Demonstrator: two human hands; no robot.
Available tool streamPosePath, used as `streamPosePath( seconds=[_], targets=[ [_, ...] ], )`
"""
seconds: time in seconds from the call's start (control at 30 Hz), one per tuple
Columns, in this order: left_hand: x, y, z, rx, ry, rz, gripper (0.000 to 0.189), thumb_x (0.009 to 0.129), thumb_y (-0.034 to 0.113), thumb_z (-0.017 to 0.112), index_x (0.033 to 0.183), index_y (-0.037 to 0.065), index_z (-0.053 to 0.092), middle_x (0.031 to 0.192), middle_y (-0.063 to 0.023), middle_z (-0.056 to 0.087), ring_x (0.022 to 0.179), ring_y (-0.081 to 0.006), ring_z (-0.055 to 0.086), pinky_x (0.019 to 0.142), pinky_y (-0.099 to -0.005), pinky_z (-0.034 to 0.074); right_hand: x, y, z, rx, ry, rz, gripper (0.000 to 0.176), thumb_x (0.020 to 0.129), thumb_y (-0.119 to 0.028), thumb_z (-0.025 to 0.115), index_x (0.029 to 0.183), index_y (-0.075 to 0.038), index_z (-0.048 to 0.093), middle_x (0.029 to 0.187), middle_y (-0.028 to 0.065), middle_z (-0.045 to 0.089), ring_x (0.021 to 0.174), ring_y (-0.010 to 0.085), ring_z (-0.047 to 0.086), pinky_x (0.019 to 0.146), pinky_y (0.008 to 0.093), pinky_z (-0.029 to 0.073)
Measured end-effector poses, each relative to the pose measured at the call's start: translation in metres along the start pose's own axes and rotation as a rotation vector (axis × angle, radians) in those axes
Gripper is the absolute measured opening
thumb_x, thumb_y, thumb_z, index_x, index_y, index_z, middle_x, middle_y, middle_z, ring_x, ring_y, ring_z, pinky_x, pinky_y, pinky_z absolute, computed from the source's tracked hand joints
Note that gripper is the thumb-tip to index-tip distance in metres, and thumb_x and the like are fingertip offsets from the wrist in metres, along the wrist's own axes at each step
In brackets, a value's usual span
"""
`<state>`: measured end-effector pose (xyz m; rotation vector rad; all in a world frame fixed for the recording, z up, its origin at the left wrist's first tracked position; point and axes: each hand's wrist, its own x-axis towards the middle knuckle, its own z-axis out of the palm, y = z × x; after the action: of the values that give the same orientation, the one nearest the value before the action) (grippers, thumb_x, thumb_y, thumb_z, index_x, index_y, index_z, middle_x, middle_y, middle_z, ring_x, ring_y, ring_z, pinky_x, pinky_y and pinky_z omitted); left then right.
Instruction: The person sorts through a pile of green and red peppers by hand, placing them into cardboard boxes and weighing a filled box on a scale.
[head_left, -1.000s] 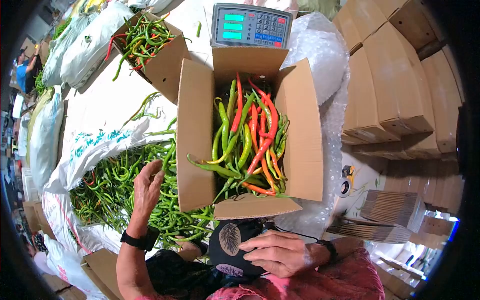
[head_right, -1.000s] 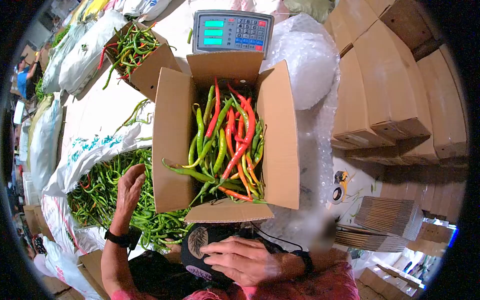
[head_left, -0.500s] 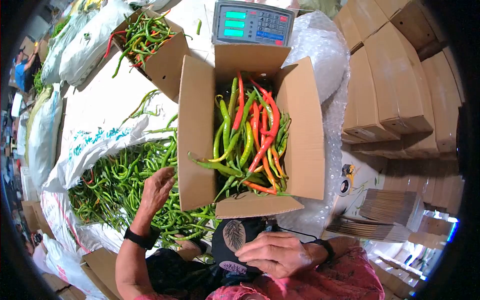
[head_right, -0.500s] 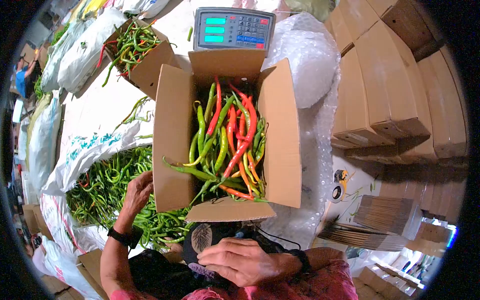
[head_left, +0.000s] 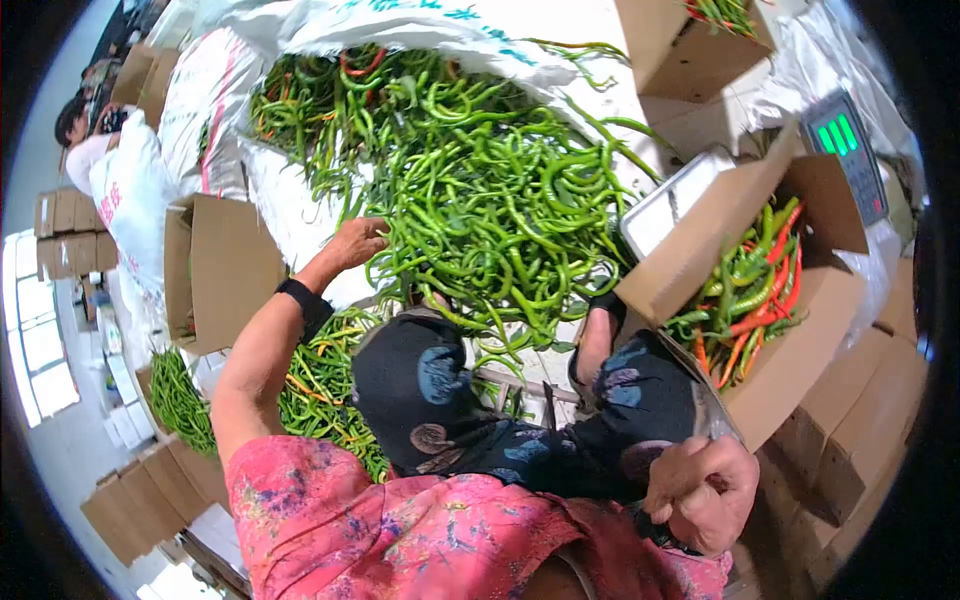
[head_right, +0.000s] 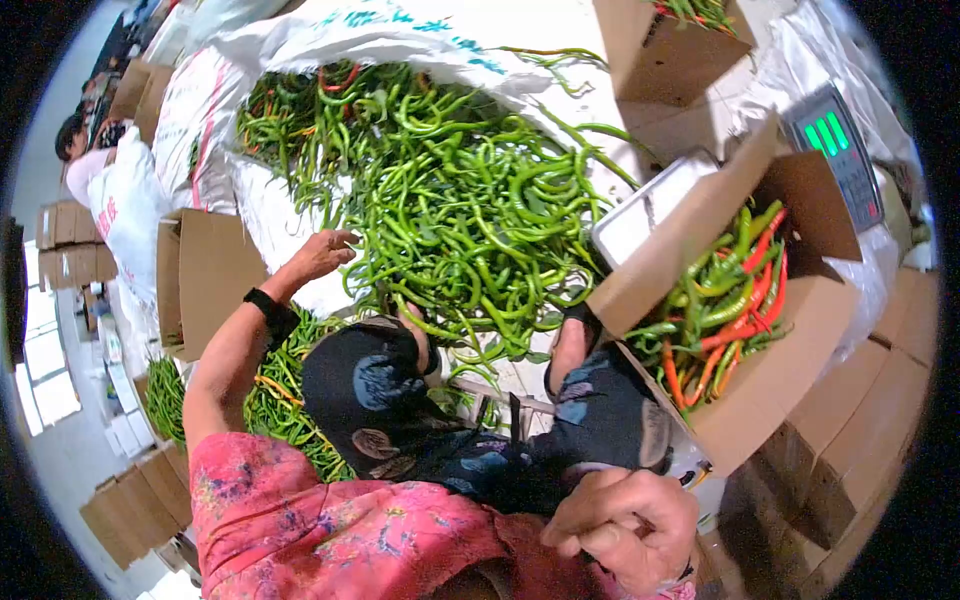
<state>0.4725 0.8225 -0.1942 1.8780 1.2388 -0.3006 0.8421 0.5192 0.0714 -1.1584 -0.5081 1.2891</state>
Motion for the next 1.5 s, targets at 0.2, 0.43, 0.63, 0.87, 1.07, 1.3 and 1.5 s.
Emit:
streamPosePath(
  seconds=[0.2, 0.43, 0.63, 0.87, 1.07, 1.3, 1.5],
  targets=[
    [0.056, -0.040, -0.021, 0.007, 0.330, 0.104, 0.028, 0.082, 0.019, 0.058, 0.103, 0.003, 0.067, 0.095, -0.0233, 0.068, 0.089, -0.0372, 0.066, 0.080, -0.0416, 0.053, 0.035, 0.035, 0.075, 0.183, -0.022, 0.281, 0.020, 0.089, -0.013, 0.063, 0.087, 0.004, 0.051, 0.072, 0.0186, 0.059, 0.054, 0.0189, 0.052, 0.050, 0.0293, 0.042],
    [0.228, -0.001, -0.118, 0.090, 0.874, 0.416, 0.025, 0.082, 0.018, 0.053, 0.095, 0.002, 0.066, 0.088, -0.0250, 0.066, 0.085, -0.0421, 0.064, 0.079, -0.0484, 0.050, 0.136, 0.112, 0.132, 0.170, 0.056, 0.461, 0.021, 0.096, -0.016, 0.055, 0.105, 0.002, 0.058, 0.089, 0.0094, 0.063, 0.072, 0.0108, 0.054, 0.065, 0.0225, 0.043],
    [0.314, -0.032, -0.127, 0.383, 1.037, 0.169, 0.032, 0.075, 0.020, 0.059, 0.099, -0.002, 0.056, 0.091, -0.0268, 0.064, 0.094, -0.0432, 0.060, 0.077, -0.0562, 0.048, 0.251, 0.213, 0.139, -0.138, 0.006, 0.436, 0.027, 0.094, -0.019, 0.058, 0.113, 0.000, 0.059, 0.098, 0.0071, 0.065, 0.080, 0.0103, 0.058, 0.066, 0.0242, 0.046],
    [0.311, -0.077, -0.146, 0.596, 0.728, -0.022, 0.071, 0.075, 0.063, 0.065, 0.106, 0.000, 0.062, 0.095, -0.0230, 0.067, 0.093, -0.0400, 0.063, 0.079, -0.0530, 0.046, 0.463, 0.281, 0.130, -0.787, -0.193, 0.032, 0.042, 0.089, -0.022, 0.058, 0.121, 0.005, 0.057, 0.105, 0.0136, 0.066, 0.093, 0.0226, 0.061, 0.085, 0.0335, 0.048],
    [0.323, -0.085, -0.132, 0.426, 0.900, -0.055, 0.062, 0.064, 0.044, 0.081, 0.103, -0.001, 0.063, 0.102, -0.0229, 0.059, 0.097, -0.0408, 0.055, 0.083, -0.0484, 0.047, 0.583, 0.280, 0.077, -1.447, -0.056, -0.345, 0.081, 0.081, -0.022, 0.065, 0.149, -0.006, 0.025, 0.131, 0.0255, 0.045, 0.124, 0.0410, 0.042, 0.109, 0.0475, 0.033],
    [0.306, -0.102, -0.121, 0.530, 1.205, 0.058, 0.081, 0.065, 0.041, 0.081, 0.125, 0.001, 0.046, 0.121, -0.0247, 0.052, 0.111, -0.0432, 0.052, 0.091, -0.0512, 0.046, 0.599, 0.288, 0.064, -1.363, 0.070, -0.558, 0.073, 0.079, -0.021, 0.068, 0.142, -0.004, 0.036, 0.121, 0.0274, 0.049, 0.115, 0.0463, 0.046, 0.102, 0.0510, 0.037],
    [0.332, -0.112, -0.161, 0.268, 0.506, -0.201, 0.086, 0.064, 0.048, 0.078, 0.130, 0.003, 0.045, 0.112, -0.0274, 0.059, 0.096, -0.0463, 0.062, 0.083, -0.0502, 0.053, 0.601, 0.294, 0.034, -1.204, 0.031, 0.076, 0.051, 0.082, -0.032, 0.069, 0.116, 0.003, 0.060, 0.112, 0.0255, 0.061, 0.110, 0.0327, 0.056, 0.096, 0.0412, 0.041]
  ],
)
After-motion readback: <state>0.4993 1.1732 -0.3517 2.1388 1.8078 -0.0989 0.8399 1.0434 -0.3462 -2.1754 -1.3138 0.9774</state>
